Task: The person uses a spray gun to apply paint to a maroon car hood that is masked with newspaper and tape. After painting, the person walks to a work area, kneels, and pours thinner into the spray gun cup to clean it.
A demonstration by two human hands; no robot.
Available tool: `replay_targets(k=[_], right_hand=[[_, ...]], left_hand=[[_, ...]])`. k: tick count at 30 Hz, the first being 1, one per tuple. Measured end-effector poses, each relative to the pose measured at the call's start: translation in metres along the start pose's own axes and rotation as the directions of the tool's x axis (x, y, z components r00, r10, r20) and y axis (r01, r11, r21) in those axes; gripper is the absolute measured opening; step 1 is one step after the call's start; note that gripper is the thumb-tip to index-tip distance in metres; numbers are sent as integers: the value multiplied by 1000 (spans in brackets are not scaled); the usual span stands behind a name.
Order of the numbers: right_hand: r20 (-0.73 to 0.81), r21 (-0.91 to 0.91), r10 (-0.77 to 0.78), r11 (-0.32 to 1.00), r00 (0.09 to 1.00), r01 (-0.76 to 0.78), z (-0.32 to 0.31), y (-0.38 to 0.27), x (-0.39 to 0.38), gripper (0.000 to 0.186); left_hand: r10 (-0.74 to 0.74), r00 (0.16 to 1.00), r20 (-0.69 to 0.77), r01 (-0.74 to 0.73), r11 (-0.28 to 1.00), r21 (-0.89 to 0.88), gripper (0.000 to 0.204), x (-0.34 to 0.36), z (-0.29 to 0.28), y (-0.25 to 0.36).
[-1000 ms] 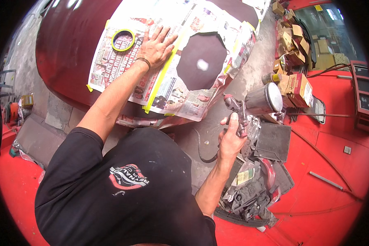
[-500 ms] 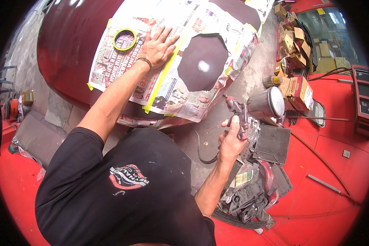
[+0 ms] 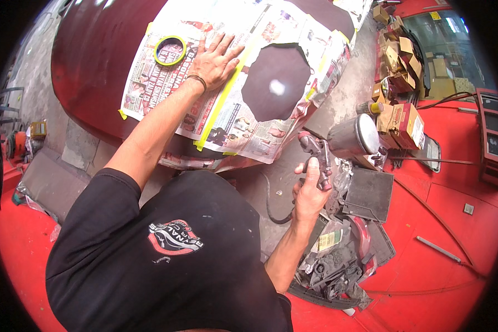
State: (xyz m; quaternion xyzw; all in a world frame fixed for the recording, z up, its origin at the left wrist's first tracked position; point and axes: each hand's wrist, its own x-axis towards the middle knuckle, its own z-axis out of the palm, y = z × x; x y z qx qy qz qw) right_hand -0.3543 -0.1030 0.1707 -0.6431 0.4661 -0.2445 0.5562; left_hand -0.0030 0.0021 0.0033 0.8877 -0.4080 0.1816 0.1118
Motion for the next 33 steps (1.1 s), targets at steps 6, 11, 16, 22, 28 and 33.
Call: replay_targets(k=[6,11,16,22,28,33], right_hand=[[-65,15,-25,1000,998,26,-3,-6,5,32],[-15,0,-19,1000,1000,19,2,-6,2,32],[45,0,12,1000,999,-12,5,-10,2,31],[-27,-3,-27,1000,999,27,3,-10,12,30],[-37,-13,-20,1000,999,20,4,-6,13,30],[41,4,10,1000,999,-10,10,-4,7,29]], left_hand=[[4,1000,0,-4,1000,7,51,1,3,0],[-4,1000,-2,4,1000,4,51,1,3,0],[-12,1000,-6,12,1000,-8,51,0,3,-1],[-14,1000,2,14,1000,19,52,0,2,0],[-15,1000,0,15,1000,25,52,0,5,0],[-19,1000,1,19,1000,22,52,1,6,0]])
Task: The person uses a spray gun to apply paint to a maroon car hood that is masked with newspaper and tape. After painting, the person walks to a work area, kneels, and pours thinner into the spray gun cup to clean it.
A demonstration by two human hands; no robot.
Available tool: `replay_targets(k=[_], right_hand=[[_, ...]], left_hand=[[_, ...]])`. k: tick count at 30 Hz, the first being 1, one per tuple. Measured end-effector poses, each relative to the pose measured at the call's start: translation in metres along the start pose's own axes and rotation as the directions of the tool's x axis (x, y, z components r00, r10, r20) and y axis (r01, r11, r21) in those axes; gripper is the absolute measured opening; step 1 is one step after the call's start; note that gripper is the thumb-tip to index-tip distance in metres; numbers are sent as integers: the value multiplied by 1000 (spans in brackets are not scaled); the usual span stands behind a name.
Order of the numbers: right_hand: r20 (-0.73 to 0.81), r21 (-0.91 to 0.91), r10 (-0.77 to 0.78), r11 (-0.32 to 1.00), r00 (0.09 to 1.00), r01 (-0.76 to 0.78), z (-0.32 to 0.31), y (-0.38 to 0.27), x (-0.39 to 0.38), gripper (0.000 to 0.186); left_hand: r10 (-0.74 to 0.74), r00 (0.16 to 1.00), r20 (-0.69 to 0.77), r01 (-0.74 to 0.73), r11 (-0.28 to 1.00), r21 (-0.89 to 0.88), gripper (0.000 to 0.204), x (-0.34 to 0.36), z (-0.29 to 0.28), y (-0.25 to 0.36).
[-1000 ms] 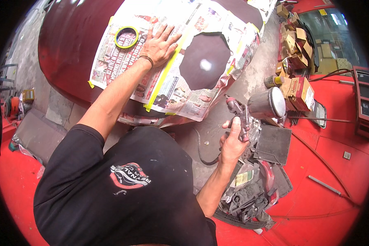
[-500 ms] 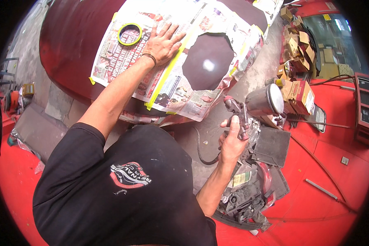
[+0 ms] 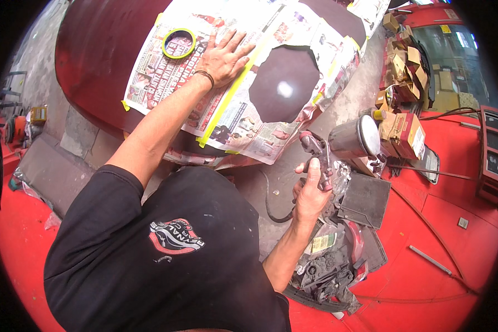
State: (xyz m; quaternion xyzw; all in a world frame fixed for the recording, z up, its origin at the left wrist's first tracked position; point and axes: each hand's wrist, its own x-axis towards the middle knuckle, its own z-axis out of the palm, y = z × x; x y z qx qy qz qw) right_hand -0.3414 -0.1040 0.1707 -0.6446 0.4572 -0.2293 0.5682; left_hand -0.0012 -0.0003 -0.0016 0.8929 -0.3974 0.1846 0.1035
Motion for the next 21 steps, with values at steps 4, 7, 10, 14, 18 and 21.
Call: replay_targets(k=[4,7,10,14,18,21], right_hand=[[0,-6,-9,1000,1000,9,0,-1,4,30],[-37,-22,-25,999,999,25,3,-4,6,29],[-45,-23,-25,999,999,24,5,-3,10,29],[13,-40,0,999,1000,1,7,3,12,30],[36,-24,-2,1000,999,3,14,1,11,29],[9,-17,6,1000,1000,-5,9,1,16,27]], left_hand=[[0,1000,9,0,1000,6,51,0,-2,0],[1,1000,10,-2,1000,4,51,0,-2,0],[0,1000,7,0,1000,0,51,-1,-2,-1],[1,1000,11,-1,1000,-4,51,0,-1,0],[-1,1000,3,1,1000,-22,51,0,-1,0],[-2,1000,16,2,1000,-9,51,0,-5,1]])
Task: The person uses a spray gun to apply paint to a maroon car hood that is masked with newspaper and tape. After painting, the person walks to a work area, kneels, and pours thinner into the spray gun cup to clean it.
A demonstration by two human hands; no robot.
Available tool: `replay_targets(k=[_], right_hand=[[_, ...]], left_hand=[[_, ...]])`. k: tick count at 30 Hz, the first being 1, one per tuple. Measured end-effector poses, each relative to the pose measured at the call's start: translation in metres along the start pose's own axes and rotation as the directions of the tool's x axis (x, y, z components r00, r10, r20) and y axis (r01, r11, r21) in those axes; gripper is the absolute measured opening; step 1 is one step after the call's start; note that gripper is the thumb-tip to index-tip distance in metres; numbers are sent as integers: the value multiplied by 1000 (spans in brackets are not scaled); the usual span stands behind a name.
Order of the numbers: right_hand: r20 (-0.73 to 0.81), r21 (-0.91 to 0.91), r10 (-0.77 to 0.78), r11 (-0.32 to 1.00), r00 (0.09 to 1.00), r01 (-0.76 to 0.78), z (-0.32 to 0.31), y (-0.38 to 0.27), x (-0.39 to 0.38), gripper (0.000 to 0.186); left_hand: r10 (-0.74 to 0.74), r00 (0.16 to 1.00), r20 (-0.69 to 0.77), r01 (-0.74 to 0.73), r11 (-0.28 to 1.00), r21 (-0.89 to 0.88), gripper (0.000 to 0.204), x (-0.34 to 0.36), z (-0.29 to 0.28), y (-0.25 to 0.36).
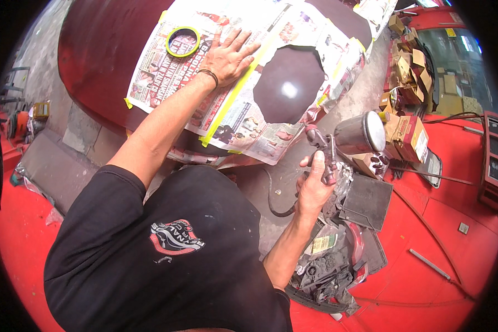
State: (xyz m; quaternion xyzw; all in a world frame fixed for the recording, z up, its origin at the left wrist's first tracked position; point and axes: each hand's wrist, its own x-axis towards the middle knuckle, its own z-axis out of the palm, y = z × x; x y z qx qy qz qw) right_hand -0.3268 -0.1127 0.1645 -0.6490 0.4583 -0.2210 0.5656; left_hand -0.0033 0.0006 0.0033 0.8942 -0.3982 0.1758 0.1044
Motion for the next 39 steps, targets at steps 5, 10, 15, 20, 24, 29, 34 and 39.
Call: replay_targets(k=[5,10,15,20,24,29,34,39], right_hand=[[-42,17,-12,1000,999,13,-3,-3,1,28],[12,-3,-10,1000,1000,10,-8,2,-9,32],[-53,13,6,1000,999,-5,-12,4,-10,32],[-67,31,-12,999,998,14,-15,3,-15,30],[-17,37,18,999,1000,-18,-13,-2,-21,29],[-141,50,0,999,990,8,-4,-5,-24,32],[-195,72,25,997,980,-11,6,-8,-34,35],[-200,66,51,997,978,-39,15,-6,-52,35]], left_hand=[[-10,1000,4,10,1000,-11,51,0,4,0],[-1,1000,11,1,1000,29,51,-1,3,0],[3,1000,4,-3,999,35,51,0,3,0],[7,1000,-13,-7,1000,-18,51,1,4,-2],[14,1000,-20,-15,999,-35,51,0,2,-4],[27,1000,-14,-28,999,-32,51,0,1,-6],[27,1000,-8,-28,995,-94,53,0,5,-6],[24,999,-27,-29,980,-195,55,0,5,-8]])
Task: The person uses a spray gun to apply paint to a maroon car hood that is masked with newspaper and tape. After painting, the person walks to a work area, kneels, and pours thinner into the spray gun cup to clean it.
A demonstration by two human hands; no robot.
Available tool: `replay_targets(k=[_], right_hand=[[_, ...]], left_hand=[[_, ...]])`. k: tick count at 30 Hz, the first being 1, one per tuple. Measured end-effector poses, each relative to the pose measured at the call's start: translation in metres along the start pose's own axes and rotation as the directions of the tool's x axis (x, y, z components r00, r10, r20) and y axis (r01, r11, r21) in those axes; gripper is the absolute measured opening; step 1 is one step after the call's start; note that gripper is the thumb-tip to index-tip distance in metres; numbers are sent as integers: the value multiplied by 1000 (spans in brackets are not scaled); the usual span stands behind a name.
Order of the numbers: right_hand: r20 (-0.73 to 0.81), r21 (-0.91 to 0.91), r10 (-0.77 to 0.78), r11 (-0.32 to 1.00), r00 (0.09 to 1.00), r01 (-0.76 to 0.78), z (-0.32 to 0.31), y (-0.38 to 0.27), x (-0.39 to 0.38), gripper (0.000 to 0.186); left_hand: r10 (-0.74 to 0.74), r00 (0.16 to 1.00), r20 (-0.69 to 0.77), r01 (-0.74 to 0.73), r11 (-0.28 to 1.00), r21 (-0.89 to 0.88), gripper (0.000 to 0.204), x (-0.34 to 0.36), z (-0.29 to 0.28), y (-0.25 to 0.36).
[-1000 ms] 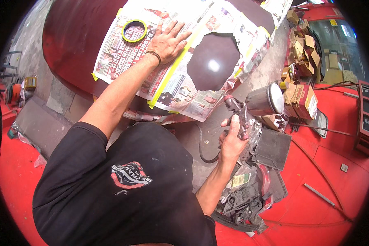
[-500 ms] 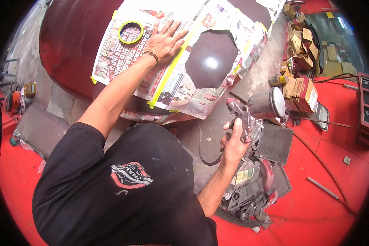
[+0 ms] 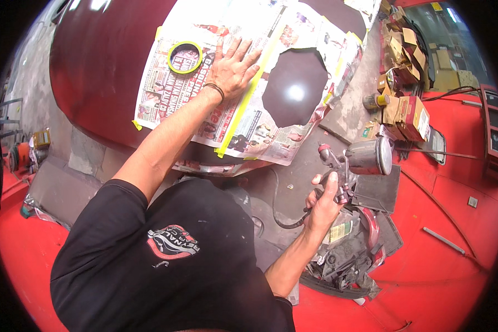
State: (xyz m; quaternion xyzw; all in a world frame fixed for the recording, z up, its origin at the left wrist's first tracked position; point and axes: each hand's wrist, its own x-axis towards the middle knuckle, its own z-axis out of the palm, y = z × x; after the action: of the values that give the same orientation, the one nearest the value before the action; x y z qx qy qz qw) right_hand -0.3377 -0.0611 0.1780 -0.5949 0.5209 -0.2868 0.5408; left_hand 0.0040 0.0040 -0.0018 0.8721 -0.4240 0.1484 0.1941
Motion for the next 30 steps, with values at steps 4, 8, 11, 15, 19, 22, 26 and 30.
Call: replay_targets(k=[4,8,11,15,19,22,26,30], right_hand=[[0,10,-2,1000,1000,2,-1,4,4,36],[2,75,-12,997,1000,12,-11,7,18,35],[38,115,18,993,999,-22,-31,16,30,31],[159,120,49,990,986,-69,-36,22,41,29],[199,156,39,985,979,-71,-48,35,68,29],[221,174,9,984,975,-48,-57,41,93,29],[262,101,-38,995,964,12,-64,45,104,32],[356,105,21,993,934,-63,-67,63,102,30]], left_hand=[[-62,998,-5,58,955,-291,59,6,-2,-10],[-53,996,-70,2,812,-583,52,-14,-22,-10],[-90,940,329,326,523,-788,44,-73,-94,28],[-31,821,570,532,406,-744,39,-207,-131,52],[-282,480,831,859,344,-380,41,-365,-117,49],[-594,222,773,944,331,-16,56,-492,-110,33],[-690,-21,724,998,30,58,62,-599,-121,59],[-577,-132,806,904,263,336,59,-724,-110,29]])
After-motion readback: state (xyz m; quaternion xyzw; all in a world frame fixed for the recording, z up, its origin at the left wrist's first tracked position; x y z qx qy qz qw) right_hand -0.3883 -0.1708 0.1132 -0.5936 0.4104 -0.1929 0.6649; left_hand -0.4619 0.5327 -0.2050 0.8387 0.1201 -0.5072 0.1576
